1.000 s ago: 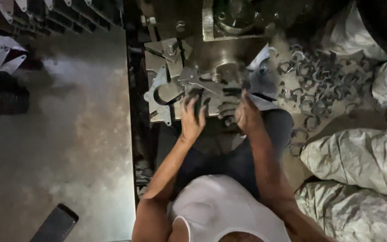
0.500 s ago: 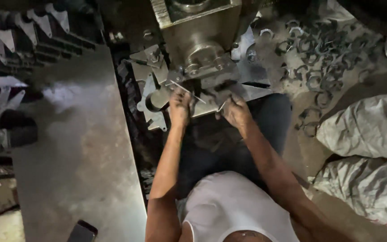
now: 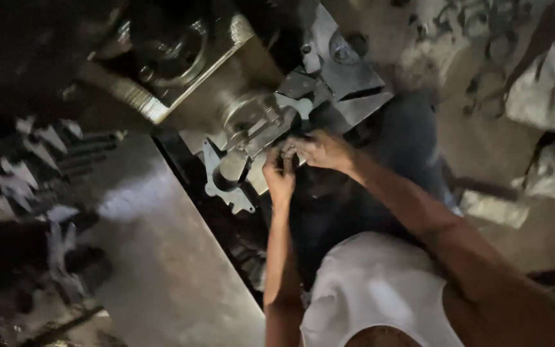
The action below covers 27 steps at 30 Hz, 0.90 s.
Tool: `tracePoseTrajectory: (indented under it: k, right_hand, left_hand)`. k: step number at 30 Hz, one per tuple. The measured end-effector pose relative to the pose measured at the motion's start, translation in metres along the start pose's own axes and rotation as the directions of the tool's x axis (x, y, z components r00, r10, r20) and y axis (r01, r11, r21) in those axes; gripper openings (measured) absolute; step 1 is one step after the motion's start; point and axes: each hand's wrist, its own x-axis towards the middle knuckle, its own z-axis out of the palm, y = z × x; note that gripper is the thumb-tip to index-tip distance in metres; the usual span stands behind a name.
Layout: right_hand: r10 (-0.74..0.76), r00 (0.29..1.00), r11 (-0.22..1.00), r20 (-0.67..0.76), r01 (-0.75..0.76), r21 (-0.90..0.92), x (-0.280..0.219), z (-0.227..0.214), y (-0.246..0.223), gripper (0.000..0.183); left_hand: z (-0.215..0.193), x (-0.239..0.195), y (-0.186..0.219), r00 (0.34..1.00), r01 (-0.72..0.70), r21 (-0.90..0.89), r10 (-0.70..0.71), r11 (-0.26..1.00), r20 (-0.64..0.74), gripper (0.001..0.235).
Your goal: Manually feeding metal blanks into a stamping or press machine to fabricate parts.
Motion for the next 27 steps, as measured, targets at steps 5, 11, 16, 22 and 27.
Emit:
tracePoseTrajectory:
  k: [5, 11, 16, 22, 27]
  right_hand:
    - [-0.072, 0.997, 0.993, -0.007, 0.071, -0.092, 0.003, -0.004, 0.0, 0.036]
    - [-0.178, 0.983, 0.981, -0.037, 0.18, 0.073, 0.007, -0.005, 0.007, 0.041]
    - [-0.048, 0.996, 0.991, 0.072, 0.038, 0.126, 0.014, -0.007, 0.004, 0.045]
    - [0.011, 0.98, 0.999, -0.199, -0.004, 0.037, 0.028, -0.088, -0.063, 0.061]
    - [-0.123, 0.915, 0.99, -0.385, 0.084, -0.116, -0.004, -0.063, -0.034, 0.038]
  left_hand:
    - [0.002, 0.001, -0.012, 0.954, -0.291, 0.197, 0.299, 0.936, -0.009, 0.017]
    - [0.009, 0.002, -0.013, 0.981, -0.166, 0.156, 0.18, 0.974, -0.078, 0.023]
    - [0.011, -0.003, -0.013, 0.976, -0.194, 0.143, 0.205, 0.971, -0.066, 0.015]
    - [0.011, -0.005, 0.001, 0.804, -0.536, 0.495, 0.593, 0.684, 0.05, 0.017]
    - [0.004, 0.023, 0.025, 0.517, -0.663, 0.745, 0.768, 0.08, 0.378, 0.03]
